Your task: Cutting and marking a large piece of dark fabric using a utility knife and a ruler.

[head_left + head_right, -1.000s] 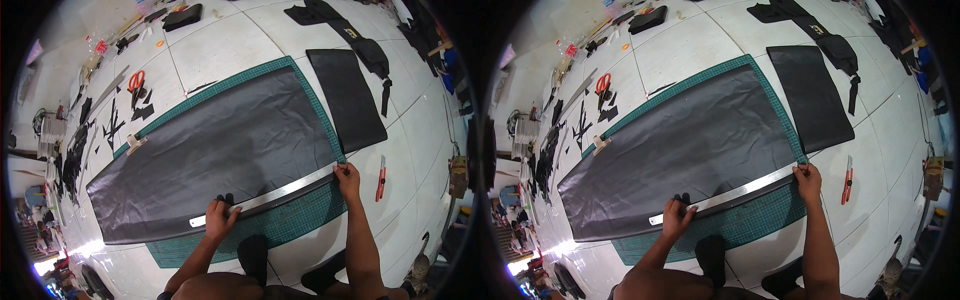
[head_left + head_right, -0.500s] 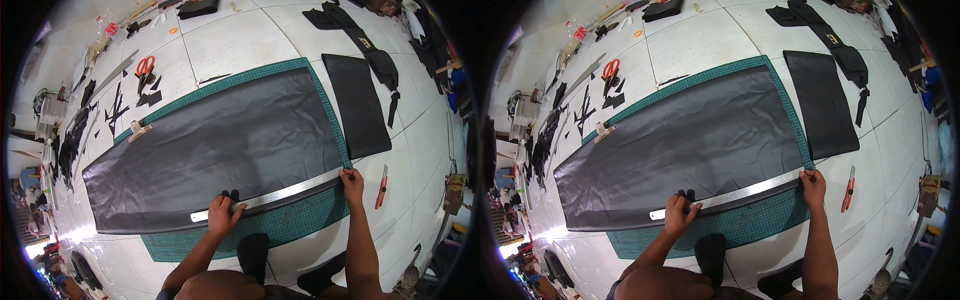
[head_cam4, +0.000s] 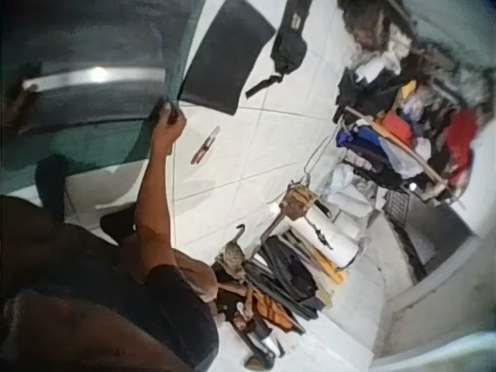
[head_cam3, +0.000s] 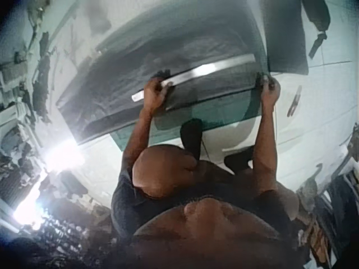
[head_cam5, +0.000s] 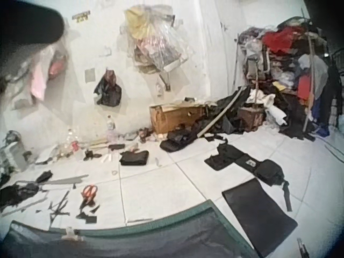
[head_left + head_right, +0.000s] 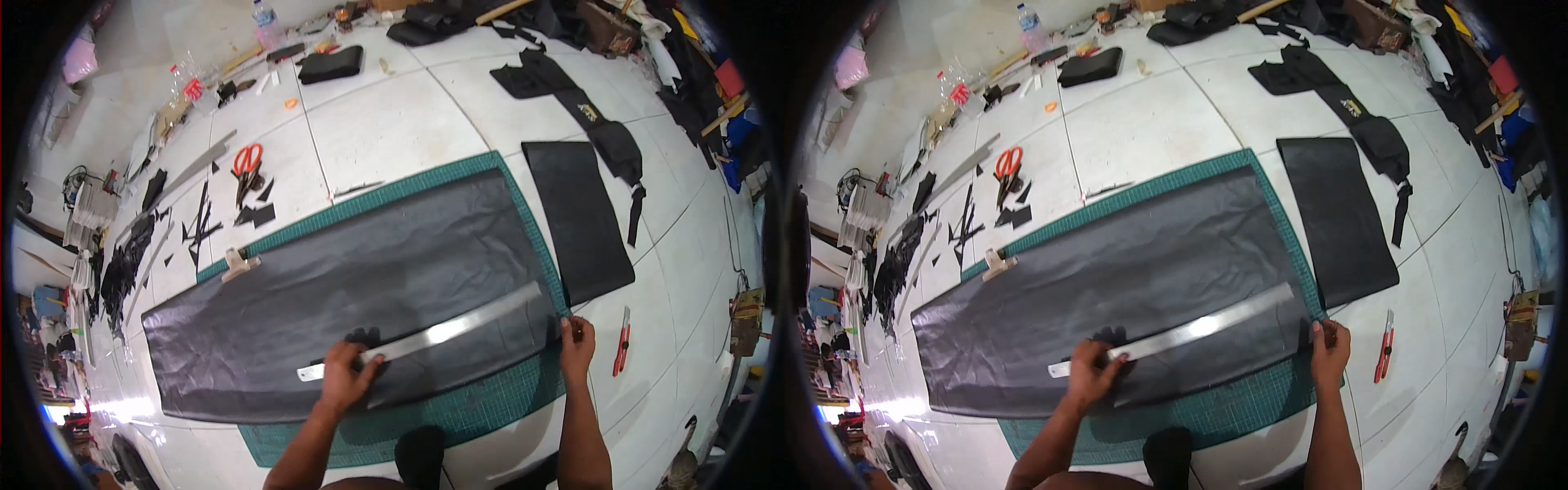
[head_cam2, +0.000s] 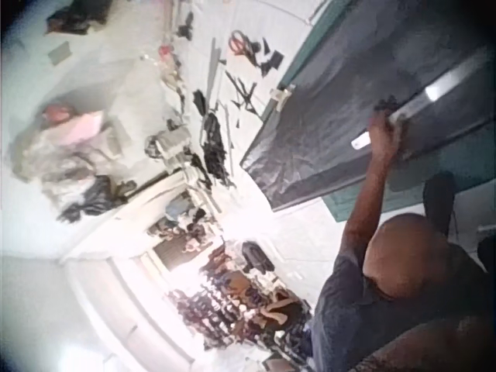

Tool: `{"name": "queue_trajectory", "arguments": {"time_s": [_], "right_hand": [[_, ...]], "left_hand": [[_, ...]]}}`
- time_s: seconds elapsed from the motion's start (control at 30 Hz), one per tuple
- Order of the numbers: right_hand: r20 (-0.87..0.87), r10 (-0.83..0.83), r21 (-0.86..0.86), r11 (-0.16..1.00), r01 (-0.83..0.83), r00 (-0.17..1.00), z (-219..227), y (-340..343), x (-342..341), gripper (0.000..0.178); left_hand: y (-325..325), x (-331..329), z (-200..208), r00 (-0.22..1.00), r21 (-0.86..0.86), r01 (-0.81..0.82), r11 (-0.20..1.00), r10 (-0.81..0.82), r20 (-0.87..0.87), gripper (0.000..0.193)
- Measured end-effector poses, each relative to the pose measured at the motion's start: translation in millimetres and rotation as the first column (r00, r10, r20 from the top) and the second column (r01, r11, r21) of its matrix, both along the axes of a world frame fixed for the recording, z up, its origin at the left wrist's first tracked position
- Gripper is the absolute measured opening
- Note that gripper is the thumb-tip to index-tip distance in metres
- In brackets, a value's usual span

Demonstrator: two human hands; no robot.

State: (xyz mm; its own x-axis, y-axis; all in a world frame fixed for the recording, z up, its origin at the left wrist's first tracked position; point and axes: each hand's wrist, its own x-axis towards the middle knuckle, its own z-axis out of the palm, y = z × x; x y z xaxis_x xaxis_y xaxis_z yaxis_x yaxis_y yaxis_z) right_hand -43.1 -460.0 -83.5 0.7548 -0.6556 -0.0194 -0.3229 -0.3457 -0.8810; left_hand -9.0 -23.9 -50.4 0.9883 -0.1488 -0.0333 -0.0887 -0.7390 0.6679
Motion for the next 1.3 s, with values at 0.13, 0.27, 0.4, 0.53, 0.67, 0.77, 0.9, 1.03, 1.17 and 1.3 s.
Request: {"name": "queue_trajectory", "arguments": {"time_s": [0.13,0.27,0.4,0.53,0.67,0.77,0.9,1.03,1.17,1.3], "right_hand": [[-0.025,0.068,-0.013,0.998,-0.068,0.997,17.9,12.9,34.7,0.025],[0.031,0.199,-0.169,0.967,-0.192,0.979,13.1,23.6,101.8,0.021],[-0.104,0.277,-0.305,0.905,-0.296,0.955,20.4,31.2,174.1,0.022],[-0.231,0.298,-0.291,0.887,-0.358,0.926,20.6,40.4,233.6,0.024],[-0.219,0.228,-0.329,0.898,-0.292,0.949,4.7,34.8,275.7,0.026],[-0.199,0.31,-0.113,0.935,-0.336,0.93,-2.6,37.4,302.6,0.028],[-0.142,0.301,-0.103,0.943,-0.316,0.943,-19.8,39.4,324.6,0.028],[-0.219,0.26,-0.137,0.946,-0.293,0.94,-18.7,49.8,326.4,0.028],[-0.23,0.206,-0.099,0.967,-0.234,0.951,-26.7,50.0,324.5,0.027],[-0.234,0.221,-0.063,0.968,-0.242,0.947,-29.6,42.9,329.4,0.026]], "left_hand": [[37.3,80.1,0.7,0.97,-0.041,-0.085,0.996,0.092,0.223,0.026],[50.8,154.8,4.8,0.949,0.021,-0.117,0.993,0.105,0.298,0.026],[40.5,196.5,-0.3,0.955,0.022,-0.086,0.996,0.076,0.285,0.026],[38.7,212.4,-5.2,0.957,0.118,-0.082,0.99,0.045,0.285,0.026],[31.3,220.4,-7.7,0.975,0.119,-0.108,0.987,0.082,0.208,0.027],[34.0,224.4,-12.7,0.973,0.111,-0.111,0.988,0.085,0.216,0.027],[31.7,228.3,-11.4,0.98,0.118,-0.095,0.988,0.072,0.184,0.026],[28.3,231.8,-12.3,0.982,0.118,-0.117,0.986,0.097,0.165,0.026],[27.4,226.4,-20.6,0.964,0.112,-0.104,0.988,0.073,0.255,0.026],[24.8,227.0,-29.1,0.944,0.162,-0.102,0.982,0.045,0.326,0.026]]}}
